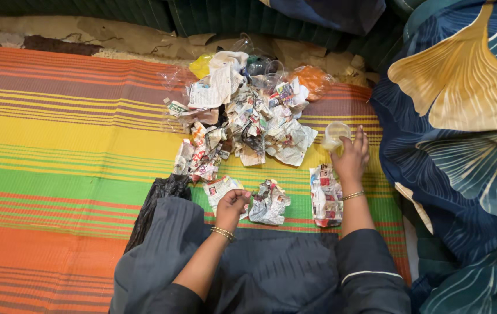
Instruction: The person sits on a mat and folds small pieces of newspaper and printed paper into smaller squares. They pick up individual pieces from a pile, fold them by hand, and place the folded pieces into a separate stack.
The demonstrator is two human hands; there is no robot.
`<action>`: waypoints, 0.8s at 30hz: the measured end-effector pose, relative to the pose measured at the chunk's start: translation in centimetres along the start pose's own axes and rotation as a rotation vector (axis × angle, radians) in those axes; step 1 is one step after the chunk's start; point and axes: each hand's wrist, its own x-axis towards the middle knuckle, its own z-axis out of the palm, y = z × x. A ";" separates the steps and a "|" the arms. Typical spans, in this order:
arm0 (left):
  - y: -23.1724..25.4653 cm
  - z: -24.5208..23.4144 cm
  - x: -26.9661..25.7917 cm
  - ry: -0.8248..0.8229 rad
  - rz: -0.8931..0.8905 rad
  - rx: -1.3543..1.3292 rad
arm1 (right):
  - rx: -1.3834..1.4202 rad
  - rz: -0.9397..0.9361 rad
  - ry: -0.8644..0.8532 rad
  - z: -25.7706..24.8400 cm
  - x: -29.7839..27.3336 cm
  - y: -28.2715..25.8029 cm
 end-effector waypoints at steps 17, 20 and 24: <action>-1.3 -0.6 0.6 0.001 0.099 0.065 | 0.601 -0.211 0.093 -8.7 -12.7 -7.1; -2.0 -0.7 1.4 -0.013 0.096 0.043 | 0.848 0.030 -0.188 -5.1 -17.8 -8.8; -3.4 -1.1 2.0 -0.022 0.102 0.064 | 0.867 0.220 -0.426 -0.9 -19.6 -9.1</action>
